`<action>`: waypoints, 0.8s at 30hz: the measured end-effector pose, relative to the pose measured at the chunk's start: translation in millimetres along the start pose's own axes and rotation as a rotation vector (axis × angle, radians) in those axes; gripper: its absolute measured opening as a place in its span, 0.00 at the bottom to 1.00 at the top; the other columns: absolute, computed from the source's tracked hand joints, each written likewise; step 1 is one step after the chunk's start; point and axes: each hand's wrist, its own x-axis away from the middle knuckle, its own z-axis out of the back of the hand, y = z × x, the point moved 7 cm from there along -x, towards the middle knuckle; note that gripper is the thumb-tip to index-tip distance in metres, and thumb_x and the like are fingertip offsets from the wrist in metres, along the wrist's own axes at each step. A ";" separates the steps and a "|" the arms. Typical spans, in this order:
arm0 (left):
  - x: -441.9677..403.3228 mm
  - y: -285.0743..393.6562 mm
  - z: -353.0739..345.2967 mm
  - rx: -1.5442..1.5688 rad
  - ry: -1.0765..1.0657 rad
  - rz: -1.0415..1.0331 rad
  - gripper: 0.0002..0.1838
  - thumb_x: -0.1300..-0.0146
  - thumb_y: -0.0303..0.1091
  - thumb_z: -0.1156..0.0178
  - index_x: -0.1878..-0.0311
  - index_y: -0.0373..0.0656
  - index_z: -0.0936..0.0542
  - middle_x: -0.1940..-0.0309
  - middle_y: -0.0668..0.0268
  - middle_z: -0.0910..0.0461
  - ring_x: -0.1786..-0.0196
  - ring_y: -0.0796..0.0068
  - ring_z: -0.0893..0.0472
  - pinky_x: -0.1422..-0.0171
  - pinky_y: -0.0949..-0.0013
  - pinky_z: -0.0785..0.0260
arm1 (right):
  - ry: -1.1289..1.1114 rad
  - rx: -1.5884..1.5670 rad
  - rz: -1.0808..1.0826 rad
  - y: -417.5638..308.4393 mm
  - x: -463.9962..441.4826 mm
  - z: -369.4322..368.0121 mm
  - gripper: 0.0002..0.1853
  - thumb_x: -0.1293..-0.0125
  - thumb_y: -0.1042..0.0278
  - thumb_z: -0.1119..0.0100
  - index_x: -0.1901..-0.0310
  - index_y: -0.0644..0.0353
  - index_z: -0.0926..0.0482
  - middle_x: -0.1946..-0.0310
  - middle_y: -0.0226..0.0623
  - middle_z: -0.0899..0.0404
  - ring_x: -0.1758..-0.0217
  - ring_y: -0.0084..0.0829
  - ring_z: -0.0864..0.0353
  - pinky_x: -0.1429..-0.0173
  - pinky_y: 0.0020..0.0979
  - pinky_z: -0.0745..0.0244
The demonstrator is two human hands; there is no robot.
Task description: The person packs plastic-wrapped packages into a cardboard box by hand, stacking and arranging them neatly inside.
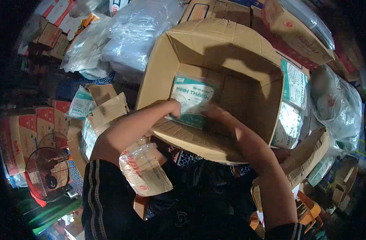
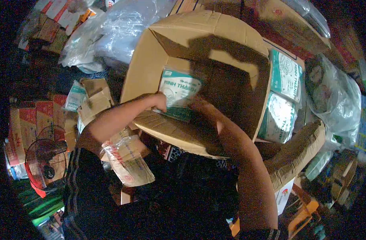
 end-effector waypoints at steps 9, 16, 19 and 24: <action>-29.9 -20.7 18.8 0.555 0.416 0.028 0.47 0.54 0.38 0.29 0.35 0.27 0.43 0.47 0.44 0.27 0.48 0.51 0.25 0.44 0.60 0.31 | 0.303 -0.757 -0.123 17.6 15.9 87.6 0.25 0.33 0.60 0.46 0.38 0.62 0.36 0.43 0.52 0.29 0.38 0.45 0.29 0.37 0.38 0.30; -1.7 -24.8 74.4 0.820 0.864 -0.082 0.50 0.54 0.32 0.30 0.29 0.37 0.47 0.40 0.46 0.31 0.37 0.52 0.30 0.33 0.61 0.38 | 0.372 -1.000 -0.209 15.0 25.6 125.6 0.39 0.37 0.51 0.38 0.32 0.64 0.43 0.37 0.52 0.32 0.34 0.44 0.32 0.33 0.38 0.35; 7.3 -20.9 82.6 0.786 0.790 -0.110 0.47 0.52 0.33 0.31 0.29 0.38 0.44 0.38 0.45 0.32 0.36 0.52 0.31 0.32 0.62 0.39 | 0.196 -0.917 -0.394 17.3 26.7 119.6 0.49 0.45 0.45 0.32 0.31 0.65 0.47 0.35 0.53 0.35 0.31 0.45 0.37 0.29 0.39 0.41; 3.0 -0.1 50.3 0.264 0.487 -0.076 0.48 0.52 0.34 0.30 0.28 0.48 0.43 0.30 0.39 0.48 0.31 0.46 0.37 0.29 0.57 0.41 | 0.168 -0.934 -0.364 18.5 24.7 111.3 0.63 0.52 0.39 0.29 0.28 0.67 0.60 0.29 0.56 0.49 0.25 0.45 0.48 0.26 0.38 0.48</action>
